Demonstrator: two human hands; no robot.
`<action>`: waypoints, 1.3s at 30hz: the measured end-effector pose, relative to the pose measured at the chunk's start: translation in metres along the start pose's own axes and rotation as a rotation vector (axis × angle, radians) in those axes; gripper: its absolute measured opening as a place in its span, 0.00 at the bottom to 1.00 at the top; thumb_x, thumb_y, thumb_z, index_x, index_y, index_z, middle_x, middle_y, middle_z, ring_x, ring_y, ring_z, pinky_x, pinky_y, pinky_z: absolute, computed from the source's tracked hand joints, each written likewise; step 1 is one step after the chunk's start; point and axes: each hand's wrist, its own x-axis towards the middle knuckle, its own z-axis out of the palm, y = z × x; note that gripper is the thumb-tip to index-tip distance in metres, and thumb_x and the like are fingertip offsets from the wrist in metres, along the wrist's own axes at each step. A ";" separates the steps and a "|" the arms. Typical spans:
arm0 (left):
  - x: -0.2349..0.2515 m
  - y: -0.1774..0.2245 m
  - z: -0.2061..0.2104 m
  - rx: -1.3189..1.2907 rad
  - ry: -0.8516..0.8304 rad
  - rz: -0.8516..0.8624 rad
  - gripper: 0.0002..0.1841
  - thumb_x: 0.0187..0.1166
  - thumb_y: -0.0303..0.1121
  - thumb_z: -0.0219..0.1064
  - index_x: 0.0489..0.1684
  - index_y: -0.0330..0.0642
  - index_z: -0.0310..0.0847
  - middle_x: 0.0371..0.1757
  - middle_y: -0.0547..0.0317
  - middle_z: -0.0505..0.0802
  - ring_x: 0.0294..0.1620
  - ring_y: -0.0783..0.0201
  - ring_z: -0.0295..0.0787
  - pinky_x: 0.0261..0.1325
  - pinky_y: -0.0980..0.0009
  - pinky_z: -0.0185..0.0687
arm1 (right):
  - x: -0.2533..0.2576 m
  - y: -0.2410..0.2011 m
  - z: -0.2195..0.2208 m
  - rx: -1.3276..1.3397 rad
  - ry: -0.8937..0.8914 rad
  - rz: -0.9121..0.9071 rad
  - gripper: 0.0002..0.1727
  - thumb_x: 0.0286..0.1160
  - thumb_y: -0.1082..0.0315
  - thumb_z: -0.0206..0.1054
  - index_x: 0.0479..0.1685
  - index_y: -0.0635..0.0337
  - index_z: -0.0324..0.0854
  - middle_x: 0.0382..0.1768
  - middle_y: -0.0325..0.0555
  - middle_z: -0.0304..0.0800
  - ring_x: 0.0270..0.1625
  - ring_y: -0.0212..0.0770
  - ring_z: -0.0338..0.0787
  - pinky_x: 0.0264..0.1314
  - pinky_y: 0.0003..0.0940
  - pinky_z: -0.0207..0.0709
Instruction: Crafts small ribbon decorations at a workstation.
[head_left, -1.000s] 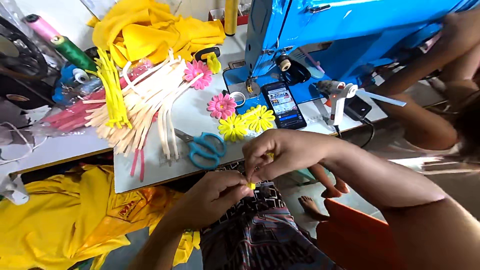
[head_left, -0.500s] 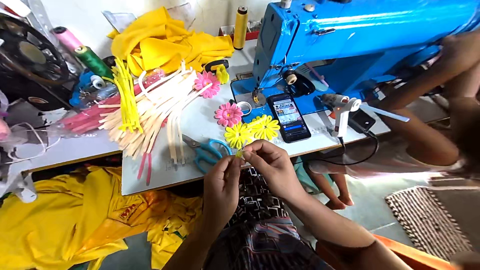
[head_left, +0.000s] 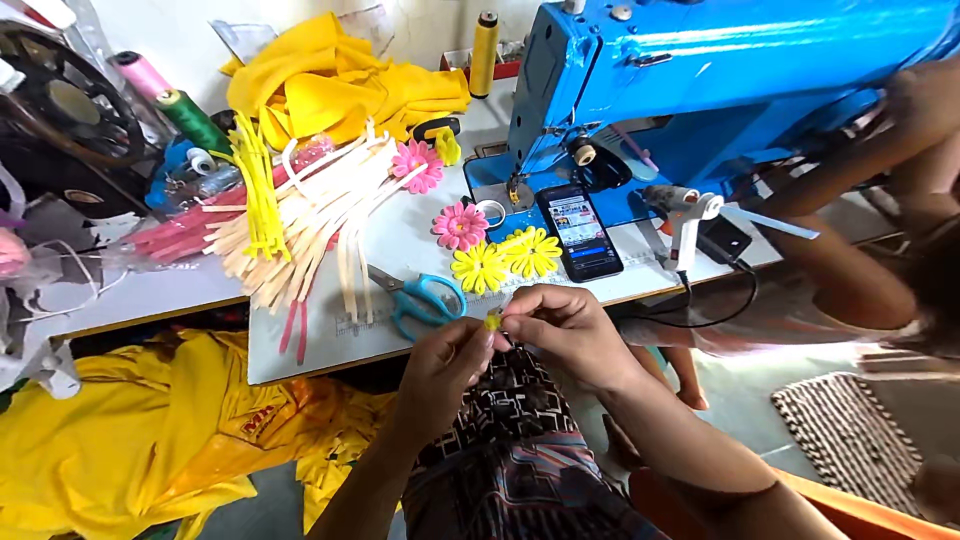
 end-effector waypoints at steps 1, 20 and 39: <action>0.000 0.002 -0.001 -0.199 -0.074 -0.090 0.14 0.90 0.33 0.53 0.41 0.48 0.87 0.27 0.81 0.82 0.23 0.87 0.71 0.27 0.89 0.66 | 0.001 0.001 -0.003 -0.019 -0.046 -0.054 0.04 0.76 0.72 0.71 0.40 0.53 0.91 0.33 0.28 0.91 0.37 0.20 0.88 0.44 0.18 0.84; 0.003 -0.032 0.026 0.995 0.394 0.516 0.13 0.83 0.29 0.60 0.42 0.28 0.90 0.32 0.47 0.91 0.35 0.64 0.87 0.43 0.79 0.82 | -0.003 0.027 0.002 -0.056 0.115 -0.076 0.06 0.75 0.75 0.68 0.38 0.52 0.86 0.32 0.25 0.90 0.32 0.15 0.83 0.38 0.13 0.78; 0.003 -0.005 -0.023 -0.104 -0.165 -0.361 0.15 0.90 0.27 0.52 0.47 0.39 0.88 0.33 0.69 0.94 0.36 0.75 0.91 0.47 0.78 0.88 | 0.010 0.022 -0.010 -0.003 0.126 0.226 0.06 0.75 0.72 0.68 0.32 0.51 0.85 0.21 0.28 0.82 0.23 0.19 0.75 0.30 0.15 0.70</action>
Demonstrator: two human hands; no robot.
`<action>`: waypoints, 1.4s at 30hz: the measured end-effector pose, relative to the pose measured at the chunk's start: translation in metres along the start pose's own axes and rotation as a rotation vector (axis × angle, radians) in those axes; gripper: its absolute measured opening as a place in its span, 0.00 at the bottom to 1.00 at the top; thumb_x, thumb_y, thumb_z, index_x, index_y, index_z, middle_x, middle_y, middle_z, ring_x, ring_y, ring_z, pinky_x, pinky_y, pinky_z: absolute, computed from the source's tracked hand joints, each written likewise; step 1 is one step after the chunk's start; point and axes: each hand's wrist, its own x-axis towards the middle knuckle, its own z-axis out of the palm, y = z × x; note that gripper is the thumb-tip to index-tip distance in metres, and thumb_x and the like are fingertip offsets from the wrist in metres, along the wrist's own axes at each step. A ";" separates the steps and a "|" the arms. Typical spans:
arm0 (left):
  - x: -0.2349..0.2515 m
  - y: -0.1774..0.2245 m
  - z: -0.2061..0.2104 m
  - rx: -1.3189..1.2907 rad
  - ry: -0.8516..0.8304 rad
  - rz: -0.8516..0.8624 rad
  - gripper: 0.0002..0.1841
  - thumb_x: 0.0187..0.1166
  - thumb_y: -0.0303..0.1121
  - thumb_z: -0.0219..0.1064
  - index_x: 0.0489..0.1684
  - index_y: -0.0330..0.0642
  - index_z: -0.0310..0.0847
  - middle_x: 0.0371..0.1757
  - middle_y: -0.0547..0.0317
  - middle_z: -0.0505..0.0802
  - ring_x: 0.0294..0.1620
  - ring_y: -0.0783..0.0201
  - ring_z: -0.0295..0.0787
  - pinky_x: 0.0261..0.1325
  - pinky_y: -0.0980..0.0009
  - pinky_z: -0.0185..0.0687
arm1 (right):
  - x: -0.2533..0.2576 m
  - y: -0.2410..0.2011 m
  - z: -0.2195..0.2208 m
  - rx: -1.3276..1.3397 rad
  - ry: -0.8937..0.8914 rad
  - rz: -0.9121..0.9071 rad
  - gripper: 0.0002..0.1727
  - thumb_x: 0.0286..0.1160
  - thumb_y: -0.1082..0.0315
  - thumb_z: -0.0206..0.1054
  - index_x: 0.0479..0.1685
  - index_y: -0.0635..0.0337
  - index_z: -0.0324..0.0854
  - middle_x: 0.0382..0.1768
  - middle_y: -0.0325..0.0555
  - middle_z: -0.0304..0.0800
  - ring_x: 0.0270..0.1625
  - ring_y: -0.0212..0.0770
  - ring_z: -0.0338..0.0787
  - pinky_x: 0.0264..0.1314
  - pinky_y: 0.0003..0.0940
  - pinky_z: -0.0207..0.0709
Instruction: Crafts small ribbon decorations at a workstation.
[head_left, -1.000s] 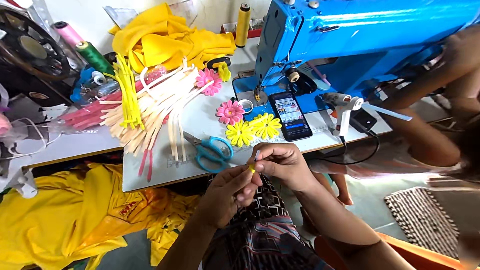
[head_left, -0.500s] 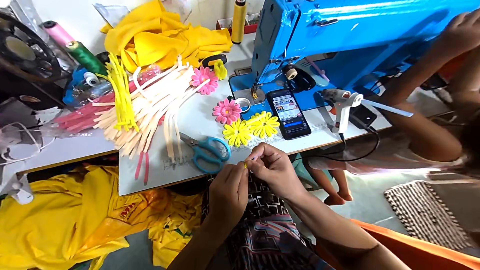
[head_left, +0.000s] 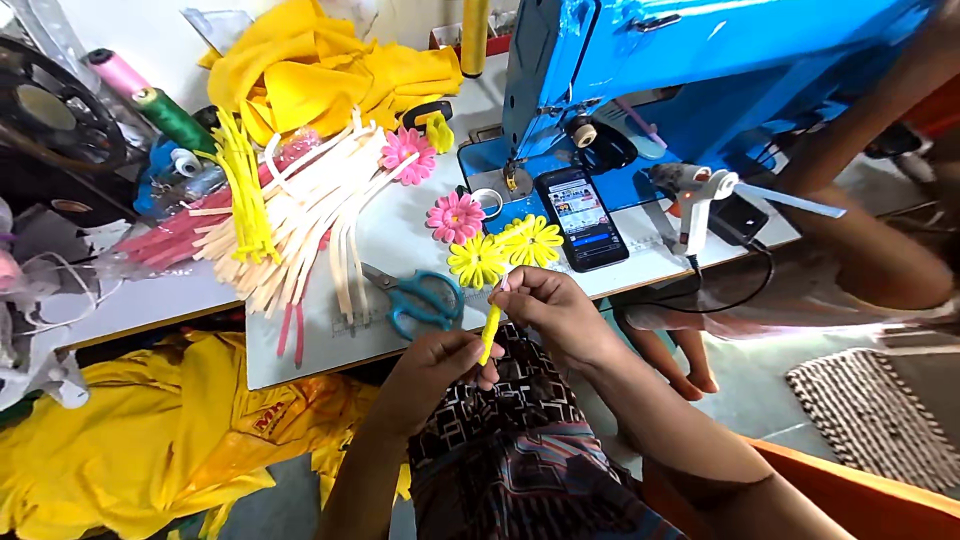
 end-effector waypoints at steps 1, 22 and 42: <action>0.000 -0.001 0.001 -0.003 0.015 0.006 0.13 0.88 0.27 0.54 0.46 0.40 0.88 0.33 0.70 0.94 0.35 0.76 0.91 0.46 0.78 0.88 | 0.000 -0.001 0.000 0.008 -0.001 0.002 0.06 0.74 0.72 0.68 0.31 0.51 0.84 0.21 0.28 0.81 0.23 0.19 0.75 0.30 0.15 0.69; -0.019 0.001 -0.016 0.316 -0.153 0.041 0.09 0.84 0.35 0.66 0.47 0.39 0.88 0.41 0.72 0.95 0.44 0.82 0.90 0.52 0.81 0.86 | -0.022 -0.018 0.002 -0.078 -0.201 -0.212 0.03 0.76 0.72 0.69 0.36 0.52 0.86 0.30 0.22 0.88 0.32 0.13 0.81 0.37 0.11 0.75; -0.007 -0.021 0.007 1.444 0.464 0.723 0.16 0.85 0.40 0.61 0.31 0.42 0.91 0.36 0.54 0.95 0.40 0.58 0.92 0.52 0.62 0.82 | -0.021 -0.011 -0.001 -0.241 -0.014 -0.230 0.08 0.75 0.69 0.68 0.29 0.48 0.78 0.19 0.18 0.75 0.22 0.12 0.70 0.25 0.09 0.63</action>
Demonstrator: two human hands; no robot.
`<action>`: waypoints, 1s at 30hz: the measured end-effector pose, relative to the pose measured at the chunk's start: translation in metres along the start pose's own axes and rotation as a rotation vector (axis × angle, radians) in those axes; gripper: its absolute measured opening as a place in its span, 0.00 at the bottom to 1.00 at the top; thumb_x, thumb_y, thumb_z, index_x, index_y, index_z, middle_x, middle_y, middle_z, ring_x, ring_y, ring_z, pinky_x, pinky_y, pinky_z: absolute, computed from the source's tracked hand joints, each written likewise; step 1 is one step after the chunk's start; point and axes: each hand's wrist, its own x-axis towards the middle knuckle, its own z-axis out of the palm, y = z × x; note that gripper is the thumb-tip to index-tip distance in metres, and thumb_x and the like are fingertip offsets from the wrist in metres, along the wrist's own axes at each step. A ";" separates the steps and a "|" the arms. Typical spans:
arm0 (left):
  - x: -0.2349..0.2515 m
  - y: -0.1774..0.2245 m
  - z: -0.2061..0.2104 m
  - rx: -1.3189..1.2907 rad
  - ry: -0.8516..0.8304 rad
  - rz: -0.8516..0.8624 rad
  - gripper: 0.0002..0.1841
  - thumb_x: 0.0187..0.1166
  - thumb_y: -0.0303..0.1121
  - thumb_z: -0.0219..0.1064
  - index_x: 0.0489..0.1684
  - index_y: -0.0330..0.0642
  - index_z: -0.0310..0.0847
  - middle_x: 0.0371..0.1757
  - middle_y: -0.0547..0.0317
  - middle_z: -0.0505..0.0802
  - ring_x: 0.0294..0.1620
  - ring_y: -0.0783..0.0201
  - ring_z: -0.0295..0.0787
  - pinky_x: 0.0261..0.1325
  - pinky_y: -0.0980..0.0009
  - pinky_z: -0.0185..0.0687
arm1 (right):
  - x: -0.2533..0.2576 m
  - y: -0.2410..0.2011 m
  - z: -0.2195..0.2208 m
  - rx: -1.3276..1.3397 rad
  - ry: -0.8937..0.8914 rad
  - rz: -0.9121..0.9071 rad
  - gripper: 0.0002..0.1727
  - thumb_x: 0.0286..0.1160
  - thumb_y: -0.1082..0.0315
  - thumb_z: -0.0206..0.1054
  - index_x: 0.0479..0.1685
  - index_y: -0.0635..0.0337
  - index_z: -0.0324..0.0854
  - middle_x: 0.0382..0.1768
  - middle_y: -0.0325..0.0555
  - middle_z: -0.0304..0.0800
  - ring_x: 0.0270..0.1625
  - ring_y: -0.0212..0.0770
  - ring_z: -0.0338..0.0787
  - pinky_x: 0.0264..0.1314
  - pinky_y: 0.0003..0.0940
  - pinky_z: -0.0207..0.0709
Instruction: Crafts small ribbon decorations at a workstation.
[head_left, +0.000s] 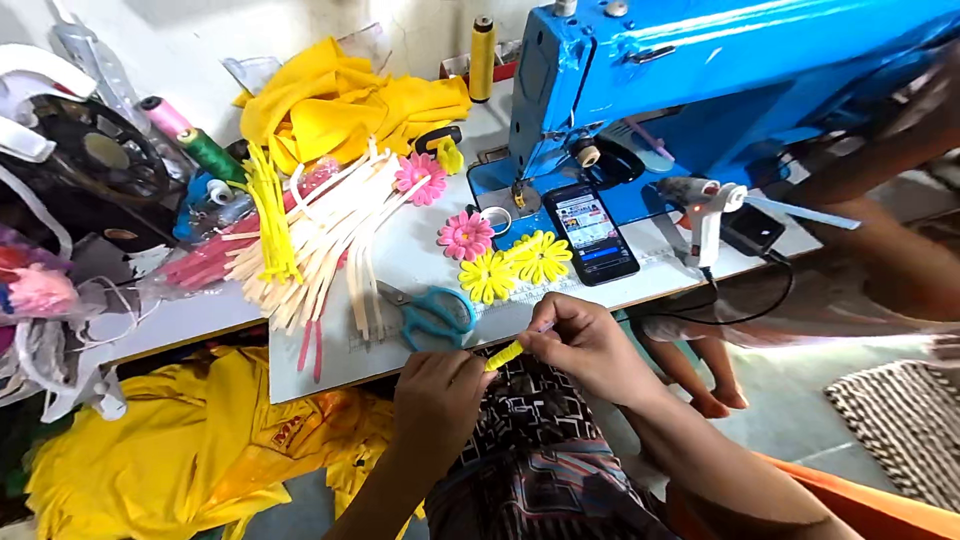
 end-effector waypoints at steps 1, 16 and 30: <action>0.000 0.000 0.001 0.040 0.003 0.016 0.16 0.85 0.39 0.61 0.31 0.41 0.90 0.36 0.53 0.95 0.40 0.57 0.92 0.51 0.61 0.82 | 0.000 0.001 0.000 -0.027 0.006 -0.013 0.08 0.75 0.69 0.68 0.29 0.49 0.77 0.19 0.19 0.74 0.21 0.11 0.69 0.25 0.08 0.62; -0.001 0.006 -0.008 -0.069 -0.077 0.052 0.20 0.89 0.41 0.53 0.31 0.42 0.86 0.36 0.55 0.94 0.40 0.59 0.90 0.51 0.64 0.80 | 0.009 -0.002 -0.018 -0.286 -0.210 -0.239 0.18 0.85 0.64 0.63 0.22 0.61 0.75 0.18 0.30 0.68 0.22 0.16 0.63 0.25 0.10 0.54; 0.008 0.022 -0.005 -0.502 -0.256 -0.251 0.16 0.87 0.40 0.60 0.49 0.36 0.89 0.41 0.57 0.94 0.43 0.72 0.91 0.52 0.74 0.86 | 0.014 0.004 -0.008 -0.283 -0.219 -0.085 0.22 0.81 0.62 0.66 0.15 0.56 0.74 0.13 0.25 0.65 0.18 0.14 0.62 0.22 0.13 0.53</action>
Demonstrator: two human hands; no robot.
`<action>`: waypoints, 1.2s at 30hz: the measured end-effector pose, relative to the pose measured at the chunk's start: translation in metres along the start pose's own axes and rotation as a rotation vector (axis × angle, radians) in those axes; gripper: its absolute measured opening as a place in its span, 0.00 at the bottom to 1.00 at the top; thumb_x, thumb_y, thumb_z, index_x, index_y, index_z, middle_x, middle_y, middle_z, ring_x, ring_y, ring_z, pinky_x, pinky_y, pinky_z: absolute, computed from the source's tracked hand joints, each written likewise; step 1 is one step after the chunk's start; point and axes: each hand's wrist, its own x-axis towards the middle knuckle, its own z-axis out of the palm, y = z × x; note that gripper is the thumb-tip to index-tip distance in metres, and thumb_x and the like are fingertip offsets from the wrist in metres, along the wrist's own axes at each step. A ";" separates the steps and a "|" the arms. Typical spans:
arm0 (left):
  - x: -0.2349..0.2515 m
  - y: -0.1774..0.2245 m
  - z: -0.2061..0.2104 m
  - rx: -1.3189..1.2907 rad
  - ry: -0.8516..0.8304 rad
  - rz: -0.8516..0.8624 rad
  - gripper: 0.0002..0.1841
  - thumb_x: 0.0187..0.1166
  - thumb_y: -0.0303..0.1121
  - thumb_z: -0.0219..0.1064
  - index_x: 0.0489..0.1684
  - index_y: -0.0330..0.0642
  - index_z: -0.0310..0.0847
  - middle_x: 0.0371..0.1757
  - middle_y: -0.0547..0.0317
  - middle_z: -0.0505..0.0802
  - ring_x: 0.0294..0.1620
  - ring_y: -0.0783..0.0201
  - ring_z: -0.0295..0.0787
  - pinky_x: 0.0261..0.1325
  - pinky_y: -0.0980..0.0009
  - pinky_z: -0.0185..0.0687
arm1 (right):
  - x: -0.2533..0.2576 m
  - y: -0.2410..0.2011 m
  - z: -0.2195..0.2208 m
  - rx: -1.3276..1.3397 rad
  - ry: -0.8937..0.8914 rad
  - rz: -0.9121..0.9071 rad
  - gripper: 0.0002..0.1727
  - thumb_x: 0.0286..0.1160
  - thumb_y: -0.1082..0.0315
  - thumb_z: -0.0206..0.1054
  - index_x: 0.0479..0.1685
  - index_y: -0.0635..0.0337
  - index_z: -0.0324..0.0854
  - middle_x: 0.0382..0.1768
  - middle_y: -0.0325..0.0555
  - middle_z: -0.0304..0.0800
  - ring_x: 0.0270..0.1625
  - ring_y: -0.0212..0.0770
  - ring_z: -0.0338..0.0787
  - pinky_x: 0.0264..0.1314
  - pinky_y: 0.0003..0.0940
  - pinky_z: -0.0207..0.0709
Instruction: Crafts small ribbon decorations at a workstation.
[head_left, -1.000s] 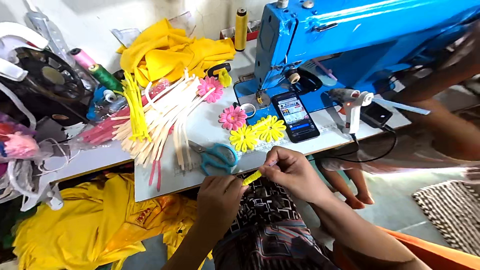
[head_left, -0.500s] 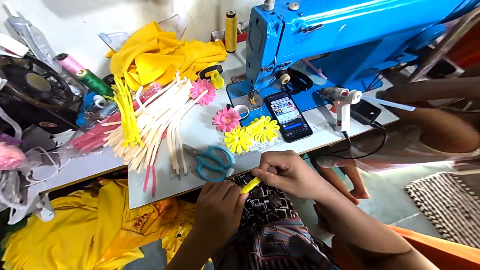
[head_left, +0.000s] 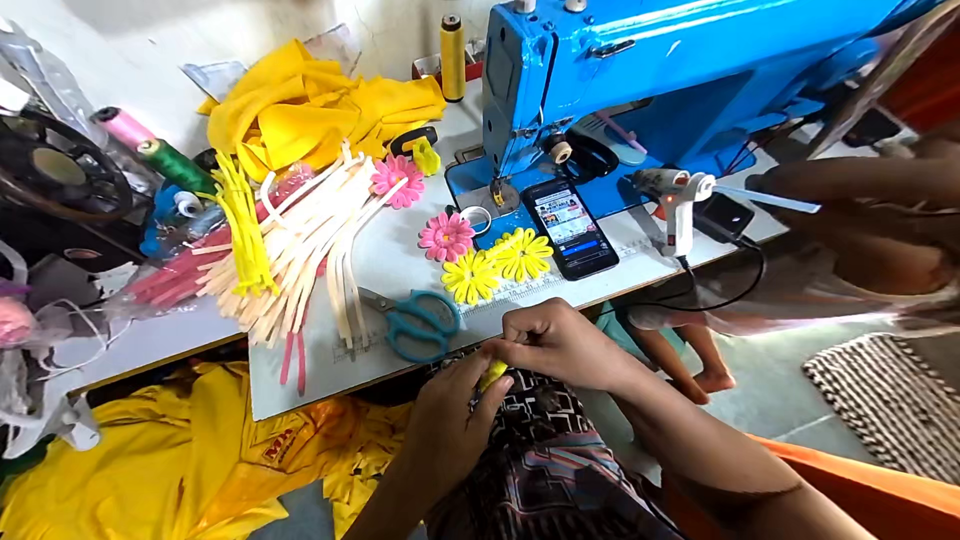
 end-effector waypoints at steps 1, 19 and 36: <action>0.003 0.005 0.001 -0.125 -0.019 -0.052 0.15 0.89 0.37 0.57 0.47 0.36 0.88 0.38 0.61 0.94 0.40 0.77 0.89 0.49 0.79 0.85 | 0.001 -0.002 0.003 0.006 0.014 0.001 0.22 0.82 0.60 0.66 0.15 0.57 0.74 0.13 0.26 0.66 0.18 0.15 0.62 0.22 0.13 0.53; 0.034 0.018 0.007 -1.225 0.762 -0.523 0.20 0.96 0.35 0.33 0.47 0.47 0.74 0.23 0.73 0.78 0.22 0.76 0.78 0.32 0.81 0.79 | -0.018 -0.007 0.054 -0.135 0.058 0.081 0.19 0.84 0.56 0.65 0.35 0.65 0.87 0.23 0.46 0.86 0.25 0.38 0.84 0.30 0.36 0.78; 0.013 -0.028 -0.084 -0.953 0.745 -0.314 0.29 0.94 0.41 0.24 0.56 0.58 0.80 0.33 0.78 0.91 0.35 0.78 0.88 0.45 0.78 0.85 | -0.040 0.005 -0.066 -0.832 0.219 0.344 0.17 0.85 0.60 0.64 0.35 0.67 0.88 0.25 0.59 0.87 0.29 0.62 0.90 0.30 0.64 0.80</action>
